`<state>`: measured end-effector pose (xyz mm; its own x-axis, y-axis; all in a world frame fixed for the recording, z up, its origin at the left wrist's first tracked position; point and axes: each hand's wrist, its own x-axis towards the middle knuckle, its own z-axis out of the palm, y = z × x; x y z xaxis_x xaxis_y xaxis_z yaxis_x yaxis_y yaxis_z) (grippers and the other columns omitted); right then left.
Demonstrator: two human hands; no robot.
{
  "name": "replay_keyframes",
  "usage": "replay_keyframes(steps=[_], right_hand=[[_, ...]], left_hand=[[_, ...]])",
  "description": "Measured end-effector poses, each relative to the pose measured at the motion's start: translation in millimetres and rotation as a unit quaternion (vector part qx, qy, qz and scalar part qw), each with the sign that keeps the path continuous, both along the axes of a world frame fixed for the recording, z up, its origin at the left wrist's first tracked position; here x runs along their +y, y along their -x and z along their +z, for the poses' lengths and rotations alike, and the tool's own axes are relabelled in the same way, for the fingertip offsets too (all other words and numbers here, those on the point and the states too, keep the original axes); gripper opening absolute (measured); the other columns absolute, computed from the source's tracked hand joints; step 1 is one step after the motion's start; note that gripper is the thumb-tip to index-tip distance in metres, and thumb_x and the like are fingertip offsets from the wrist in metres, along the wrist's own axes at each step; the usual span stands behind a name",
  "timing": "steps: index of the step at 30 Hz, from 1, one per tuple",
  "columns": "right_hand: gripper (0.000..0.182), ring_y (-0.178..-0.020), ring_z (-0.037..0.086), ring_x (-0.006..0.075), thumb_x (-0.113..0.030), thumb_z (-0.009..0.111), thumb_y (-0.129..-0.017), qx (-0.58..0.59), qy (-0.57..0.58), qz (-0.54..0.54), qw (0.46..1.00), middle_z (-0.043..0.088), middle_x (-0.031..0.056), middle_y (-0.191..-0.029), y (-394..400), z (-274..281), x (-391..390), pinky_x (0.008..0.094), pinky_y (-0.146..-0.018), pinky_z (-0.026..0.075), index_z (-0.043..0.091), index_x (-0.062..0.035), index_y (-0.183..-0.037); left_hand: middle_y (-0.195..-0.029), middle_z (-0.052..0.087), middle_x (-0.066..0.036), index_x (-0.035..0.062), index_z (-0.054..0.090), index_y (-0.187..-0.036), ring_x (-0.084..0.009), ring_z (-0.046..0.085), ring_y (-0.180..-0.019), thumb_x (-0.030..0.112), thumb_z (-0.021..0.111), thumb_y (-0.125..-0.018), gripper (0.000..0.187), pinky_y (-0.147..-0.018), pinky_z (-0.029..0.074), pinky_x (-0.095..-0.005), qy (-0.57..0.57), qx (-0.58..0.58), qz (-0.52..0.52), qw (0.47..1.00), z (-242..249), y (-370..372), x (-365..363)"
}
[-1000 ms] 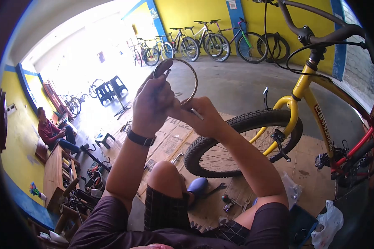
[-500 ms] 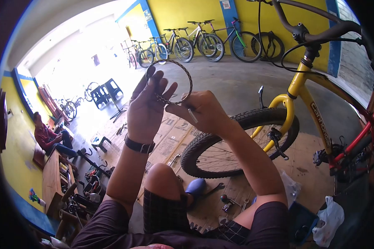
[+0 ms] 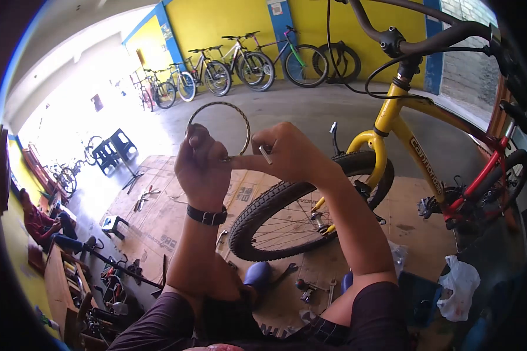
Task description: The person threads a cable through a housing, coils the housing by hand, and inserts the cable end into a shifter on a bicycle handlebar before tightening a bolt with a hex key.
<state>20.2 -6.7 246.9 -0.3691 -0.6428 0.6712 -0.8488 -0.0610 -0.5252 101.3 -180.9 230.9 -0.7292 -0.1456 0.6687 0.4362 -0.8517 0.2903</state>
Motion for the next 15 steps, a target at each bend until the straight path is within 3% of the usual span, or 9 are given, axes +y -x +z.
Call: replay_keyframes(steps=[3, 6, 8, 10, 12, 15], right_hand=[[0.051, -0.053, 0.036, 0.0106, -0.04, 0.091, -0.067, -0.006, -0.076, -0.055, 0.996, 0.042, 0.0019, -0.054, 2, 3, 4, 0.0296, -0.049, 0.033, 0.06, -0.0029, -0.082], [0.08, -0.061, 0.063, 0.0243, -0.049, 0.089, -0.065, 0.06, -0.029, -0.122, 0.99, 0.063, 0.0139, -0.069, 8, -9, -2, 0.0361, -0.061, 0.051, 0.057, -0.0063, -0.125], [0.091, -0.057, 0.047, 0.0152, -0.043, 0.091, -0.064, 0.049, -0.034, -0.108, 0.992, 0.052, 0.0036, -0.064, 5, -6, -4, 0.0307, -0.055, 0.042, 0.049, -0.0106, -0.137], [0.097, -0.056, 0.039, 0.0102, -0.039, 0.093, -0.064, 0.054, -0.065, -0.1, 0.991, 0.046, -0.0016, -0.062, 4, 0, -6, 0.0272, -0.053, 0.037, 0.043, -0.0129, -0.144], [0.099, -0.057, 0.039, 0.0092, -0.037, 0.092, -0.066, 0.066, -0.113, -0.097, 0.987, 0.045, -0.0017, -0.062, 2, 2, -5, 0.0256, -0.054, 0.037, 0.041, -0.0133, -0.148], [0.089, -0.058, 0.042, 0.0076, -0.033, 0.089, -0.072, -0.007, -0.052, -0.078, 0.996, 0.046, -0.0005, -0.061, 1, -4, -7, 0.0241, -0.056, 0.037, 0.044, -0.0111, -0.145]], left_hand=[[-0.083, 0.056, -0.001, 0.0086, 0.054, -0.104, -0.0084, 0.034, -0.055, 0.02, 0.049, -0.102, 0.013, -0.055, 0.032, -0.0264, 0.012, -0.031, 0.018, 0.999, -26, 9, -5], [-0.085, 0.06, -0.009, 0.0075, 0.055, -0.103, -0.0093, 0.034, -0.051, 0.03, 0.049, -0.101, 0.024, -0.056, 0.033, -0.026, -0.001, -0.056, 0.007, 0.998, -38, 12, -9], [-0.086, 0.06, -0.012, 0.0071, 0.055, -0.103, -0.0097, 0.033, -0.049, 0.033, 0.049, -0.101, 0.027, -0.056, 0.033, -0.0259, -0.011, -0.041, -0.02, 0.999, -44, 20, -16], [-0.089, 0.06, -0.014, 0.0067, 0.055, -0.089, -0.0097, 0.031, -0.049, 0.033, 0.045, -0.101, 0.031, -0.055, 0.033, -0.0256, -0.041, -0.053, -0.058, 0.996, -45, 27, -19], [-0.091, 0.06, -0.015, 0.0066, 0.054, -0.081, -0.0098, 0.03, -0.049, 0.033, 0.044, -0.101, 0.035, -0.055, 0.032, -0.0255, -0.064, -0.04, -0.108, 0.991, -48, 34, -22], [-0.092, 0.058, -0.015, 0.0067, 0.052, -0.077, -0.0096, 0.029, -0.049, 0.034, 0.044, -0.102, 0.038, -0.054, 0.033, -0.0253, -0.05, -0.033, -0.125, 0.99, -49, 32, -26]])
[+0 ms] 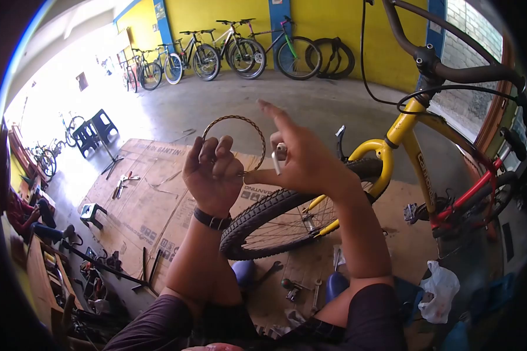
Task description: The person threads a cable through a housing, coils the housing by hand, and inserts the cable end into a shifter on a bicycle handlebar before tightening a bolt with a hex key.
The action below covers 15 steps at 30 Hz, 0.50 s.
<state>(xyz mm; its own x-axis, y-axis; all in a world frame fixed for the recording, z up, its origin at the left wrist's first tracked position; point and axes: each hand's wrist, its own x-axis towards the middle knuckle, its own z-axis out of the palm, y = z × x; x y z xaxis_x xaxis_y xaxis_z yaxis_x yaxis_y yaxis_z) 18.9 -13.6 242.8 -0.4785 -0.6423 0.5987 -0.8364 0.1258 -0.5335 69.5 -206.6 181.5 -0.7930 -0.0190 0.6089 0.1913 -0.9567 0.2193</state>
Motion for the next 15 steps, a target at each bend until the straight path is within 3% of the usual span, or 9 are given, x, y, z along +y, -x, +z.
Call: replay_keyframes(steps=[3, 7, 9, 15], right_hand=[[0.064, -0.06, 0.044, 0.006, -0.026, 0.083, -0.081, -0.08, -0.032, 0.046, 0.995, 0.051, 0.001, -0.063, -5, 11, 3, 0.0232, -0.057, 0.037, 0.054, -0.0074, -0.135], [0.026, -0.063, 0.051, 0.0082, -0.016, 0.073, -0.089, -0.017, 0.001, 0.065, 0.998, 0.059, 0.0034, -0.069, -2, 5, -2, 0.0254, -0.06, 0.042, 0.064, -0.003, -0.11], [0.015, -0.064, 0.055, 0.0101, -0.012, 0.07, -0.091, 0.018, 0.053, 0.051, 0.997, 0.062, 0.0057, -0.071, -4, -3, -7, 0.0275, -0.062, 0.045, 0.064, -0.0019, -0.101], [0.015, -0.068, 0.068, 0.0256, -0.015, 0.07, -0.091, 0.168, 0.002, -0.035, 0.985, 0.067, 0.0138, -0.078, -16, -11, -12, 0.0328, -0.062, 0.051, 0.064, -0.0014, -0.096]], left_hand=[[-0.093, 0.057, -0.014, 0.0069, 0.053, -0.077, -0.0096, 0.03, -0.049, 0.035, 0.044, -0.102, 0.039, -0.054, 0.033, -0.0253, 0.041, 0.011, -0.028, 0.999, 0, -4, -4], [-0.095, 0.058, -0.015, 0.0073, 0.053, -0.077, -0.0096, 0.031, -0.05, 0.037, 0.044, -0.103, 0.04, -0.054, 0.034, -0.0256, 0.026, -0.014, -0.044, 0.999, 3, -7, -4], [-0.092, 0.061, -0.015, 0.0085, 0.054, -0.077, -0.0114, 0.04, -0.054, 0.041, 0.044, -0.105, 0.044, -0.057, 0.038, -0.0256, 0.029, -0.048, -0.01, 0.998, 7, -7, 1], [-0.083, 0.062, -0.01, 0.011, 0.055, -0.078, -0.0154, 0.056, -0.066, 0.045, 0.047, -0.103, 0.043, -0.067, 0.046, -0.0294, 0.027, -0.151, 0.052, 0.987, 3, 3, -3]])
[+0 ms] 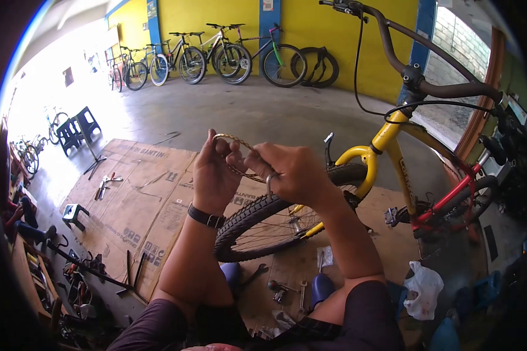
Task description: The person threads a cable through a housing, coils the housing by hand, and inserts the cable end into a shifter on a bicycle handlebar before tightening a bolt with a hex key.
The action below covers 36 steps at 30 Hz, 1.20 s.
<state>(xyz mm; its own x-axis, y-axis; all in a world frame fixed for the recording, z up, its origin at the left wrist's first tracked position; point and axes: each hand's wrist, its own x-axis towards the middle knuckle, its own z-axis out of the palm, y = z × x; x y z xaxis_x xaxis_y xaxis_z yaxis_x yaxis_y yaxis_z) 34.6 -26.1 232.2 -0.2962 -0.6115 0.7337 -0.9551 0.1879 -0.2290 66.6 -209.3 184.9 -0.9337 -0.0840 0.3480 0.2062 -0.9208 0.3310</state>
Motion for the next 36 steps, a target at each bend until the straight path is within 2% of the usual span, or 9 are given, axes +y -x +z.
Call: replay_keyframes(steps=[5, 9, 11, 15, 19, 23, 27, 31, 36], right_hand=[[0.016, -0.07, 0.069, 0.0299, -0.017, 0.072, -0.089, 0.088, -0.024, -0.01, 0.996, 0.068, 0.0139, -0.081, -8, -6, -10, 0.0344, -0.059, 0.052, 0.065, -0.003, -0.095], [0.021, -0.067, 0.066, 0.0312, -0.025, 0.071, -0.088, 0.042, 0.047, 0.012, 0.998, 0.067, 0.0105, -0.078, -4, -9, -18, 0.0377, -0.057, 0.051, 0.065, -0.0061, -0.096], [0.021, -0.062, 0.065, 0.0278, -0.022, 0.075, -0.086, 0.093, 0.071, -0.037, 0.992, 0.068, 0.0105, -0.078, -5, -6, -20, 0.0358, -0.054, 0.05, 0.066, -0.0056, -0.096], [0.019, -0.053, 0.06, 0.0233, -0.019, 0.078, -0.084, 0.188, 0.091, -0.105, 0.972, 0.067, 0.0096, -0.072, -28, 14, -14, 0.0327, -0.05, 0.047, 0.068, -0.0046, -0.09], [0.032, -0.05, 0.059, 0.0289, -0.03, 0.073, -0.088, 0.038, 0.056, 0.04, 0.997, 0.06, 0.0119, -0.059, -42, 18, 1, 0.0357, -0.049, 0.046, 0.067, -0.0024, -0.073], [0.038, -0.049, 0.056, 0.0318, -0.032, 0.068, -0.092, -0.22, -0.189, -0.006, 0.957, 0.059, 0.0208, -0.062, -36, 10, -8, 0.0374, -0.05, 0.044, 0.071, 0.0053, -0.097], [0.034, -0.05, 0.051, 0.0207, -0.024, 0.067, -0.094, -0.218, 0.003, -0.043, 0.975, 0.058, 0.022, -0.061, -20, -10, -30, 0.0351, -0.052, 0.043, 0.066, 0.0052, -0.111], [0.023, -0.06, 0.044, 0.0058, -0.016, 0.064, -0.097, -0.179, 0.16, 0.023, 0.97, 0.055, 0.0035, -0.063, -2, -23, -41, 0.028, -0.053, 0.039, 0.066, 0.0059, -0.103], [0.024, -0.052, 0.04, 0.0081, -0.018, 0.066, -0.095, -0.22, 0.153, -0.001, 0.963, 0.05, 0.0124, -0.055, 1, -11, -36, 0.0304, -0.047, 0.035, 0.067, 0.0044, -0.087]], left_hand=[[-0.077, 0.057, -0.008, 0.0124, 0.052, -0.076, -0.0158, 0.052, -0.065, 0.039, 0.05, -0.103, 0.038, -0.068, 0.045, -0.031, -0.08, -0.045, 0.105, 0.99, 3, -1, 5], [-0.061, 0.039, 0.0, 0.0138, 0.048, -0.073, -0.0123, 0.035, -0.053, 0.039, 0.053, -0.102, 0.039, -0.052, 0.034, -0.0279, 0.014, -0.051, 0.105, 0.993, 7, -6, 1], [-0.056, 0.029, 0.004, 0.0145, 0.044, -0.072, -0.0106, 0.024, -0.048, 0.042, 0.053, -0.101, 0.041, -0.046, 0.025, -0.0273, 0.034, -0.057, 0.051, 0.996, 6, -11, -8], [-0.054, 0.024, 0.005, 0.0151, 0.043, -0.07, -0.0099, 0.019, -0.045, 0.04, 0.053, -0.102, 0.041, -0.041, 0.019, -0.0261, -0.082, -0.095, 0.174, 0.977, 4, -8, -19], [-0.053, 0.024, 0.006, 0.0154, 0.043, -0.068, -0.01, 0.02, -0.044, 0.039, 0.053, -0.101, 0.042, -0.04, 0.021, -0.0256, -0.189, -0.105, 0.204, 0.955, -7, 1, -37], [-0.053, 0.027, 0.005, 0.0126, 0.044, -0.066, -0.0103, 0.022, -0.044, 0.027, 0.057, -0.095, 0.035, -0.041, 0.021, -0.0262, -0.272, -0.032, 0.106, 0.956, -13, -2, -33], [-0.054, 0.03, 0.004, 0.0113, 0.044, -0.065, -0.0114, 0.027, -0.047, 0.023, 0.06, -0.089, 0.031, -0.045, 0.025, -0.0268, -0.273, 0.037, 0.057, 0.96, -11, -5, -20], [-0.06, 0.037, 0.001, 0.0113, 0.041, -0.061, -0.0154, 0.033, -0.056, 0.034, 0.06, -0.091, 0.042, -0.063, 0.034, -0.0326, -0.299, -0.028, 0.073, 0.951, 17, -15, 15], [-0.056, 0.032, 0.0, 0.0129, 0.037, -0.06, -0.015, 0.03, -0.052, 0.035, 0.052, -0.1, 0.049, -0.065, 0.037, -0.0316, -0.246, 0.067, 0.03, 0.966, 5, -5, 10]])
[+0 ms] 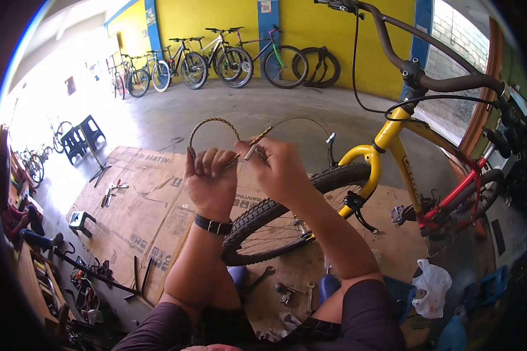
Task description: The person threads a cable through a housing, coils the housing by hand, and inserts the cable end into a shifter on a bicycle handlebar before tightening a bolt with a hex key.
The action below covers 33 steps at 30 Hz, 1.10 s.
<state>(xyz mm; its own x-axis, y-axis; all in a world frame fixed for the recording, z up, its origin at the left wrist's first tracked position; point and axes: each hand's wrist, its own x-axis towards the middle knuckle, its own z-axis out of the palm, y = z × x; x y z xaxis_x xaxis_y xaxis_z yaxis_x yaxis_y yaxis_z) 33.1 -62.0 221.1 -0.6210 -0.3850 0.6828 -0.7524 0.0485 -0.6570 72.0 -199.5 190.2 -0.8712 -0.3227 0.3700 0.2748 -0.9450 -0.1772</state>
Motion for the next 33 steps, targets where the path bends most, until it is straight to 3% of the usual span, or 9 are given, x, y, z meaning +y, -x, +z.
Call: replay_keyframes(steps=[4, 10, 13, 17, 20, 23, 26, 30, 33], right_hand=[[0.026, -0.062, 0.054, 0.0097, -0.019, 0.067, -0.095, -0.009, -0.015, 0.036, 0.999, 0.064, 0.0094, -0.067, -6, -1, 1, 0.0293, -0.057, 0.044, 0.069, 0.0061, -0.091], [0.019, -0.061, 0.063, 0.032, -0.009, 0.065, -0.091, 0.161, -0.008, -0.013, 0.987, 0.066, 0.0185, -0.071, -14, -6, -4, 0.037, -0.058, 0.048, 0.064, 0.0051, -0.078], [0.022, -0.063, 0.059, 0.0406, -0.008, 0.059, -0.091, 0.178, -0.03, -0.016, 0.983, 0.059, 0.0196, -0.067, -18, -10, -4, 0.0451, -0.057, 0.045, 0.058, 0.0019, -0.072], [0.02, -0.057, 0.057, 0.0389, -0.006, 0.061, -0.09, 0.217, -0.011, 0.003, 0.976, 0.058, 0.0192, -0.066, -22, 2, 7, 0.0455, -0.053, 0.042, 0.057, 0.0024, -0.072], [0.018, -0.049, 0.053, 0.0302, -0.006, 0.064, -0.091, 0.146, 0.021, 0.016, 0.989, 0.056, 0.0174, -0.062, -32, 10, 11, 0.04, -0.049, 0.04, 0.059, 0.0032, -0.076], [0.018, -0.045, 0.048, 0.0202, -0.008, 0.066, -0.092, 0.076, 0.006, -0.051, 0.996, 0.054, 0.0147, -0.059, -35, 28, 18, 0.0335, -0.046, 0.037, 0.061, 0.004, -0.079], [0.02, -0.047, 0.043, 0.0136, -0.011, 0.067, -0.093, 0.117, 0.062, -0.1, 0.986, 0.051, 0.0125, -0.056, -16, 20, 10, 0.0305, -0.046, 0.035, 0.061, 0.0041, -0.08], [0.019, -0.05, 0.057, 0.0322, -0.01, 0.065, -0.092, 0.136, -0.008, -0.123, 0.983, 0.057, 0.0196, -0.06, 1, 10, 7, 0.0382, -0.049, 0.042, 0.061, 0.0043, -0.08], [0.02, -0.055, 0.06, 0.032, -0.015, 0.064, -0.092, 0.12, -0.067, -0.097, 0.986, 0.06, 0.0207, -0.065, 13, 4, 14, 0.0362, -0.052, 0.044, 0.065, 0.0048, -0.089]], left_hand=[[-0.055, 0.033, 0.001, 0.0132, 0.039, -0.063, -0.0141, 0.029, -0.048, 0.032, 0.046, -0.105, 0.047, -0.064, 0.04, -0.0303, -0.024, -0.032, -0.03, 0.999, -8, 6, -15], [-0.057, 0.036, 0.001, 0.0126, 0.041, -0.067, -0.0141, 0.033, -0.048, 0.031, 0.04, -0.107, 0.044, -0.061, 0.045, -0.0307, -0.024, -0.13, -0.023, 0.991, -15, 13, -26], [-0.056, 0.036, 0.002, 0.0136, 0.041, -0.068, -0.0133, 0.032, -0.046, 0.031, 0.041, -0.107, 0.043, -0.056, 0.042, -0.0292, -0.032, -0.147, -0.046, 0.988, -15, 11, -29], [-0.056, 0.034, 0.003, 0.0149, 0.041, -0.067, -0.0115, 0.029, -0.046, 0.033, 0.042, -0.106, 0.043, -0.048, 0.035, -0.026, -0.107, -0.142, -0.078, 0.981, -31, 22, -59], [-0.056, 0.032, 0.004, 0.0154, 0.04, -0.066, -0.0104, 0.027, -0.045, 0.036, 0.044, -0.106, 0.045, -0.044, 0.029, -0.025, -0.012, -0.124, -0.003, 0.992, -3, -2, -40], [-0.056, 0.029, 0.004, 0.0154, 0.039, -0.066, -0.0099, 0.025, -0.045, 0.04, 0.046, -0.105, 0.047, -0.045, 0.025, -0.0258, 0.038, -0.058, 0.001, 0.998, 2, -9, -23], [-0.056, 0.026, 0.004, 0.0143, 0.039, -0.066, -0.0097, 0.024, -0.046, 0.039, 0.044, -0.106, 0.047, -0.046, 0.023, -0.0274, 0.108, -0.037, 0.036, 0.993, 6, -14, -4], [-0.056, 0.026, 0.004, 0.0155, 0.034, -0.065, -0.01, 0.022, -0.046, 0.046, 0.044, -0.104, 0.051, -0.046, 0.022, -0.0276, 0.232, -0.075, 0.112, 0.963, 6, -16, -1], [-0.055, 0.026, 0.003, 0.0156, 0.031, -0.063, -0.0112, 0.022, -0.046, 0.052, 0.043, -0.103, 0.055, -0.046, 0.022, -0.0288, 0.314, -0.095, 0.135, 0.935, 9, -17, -5]])
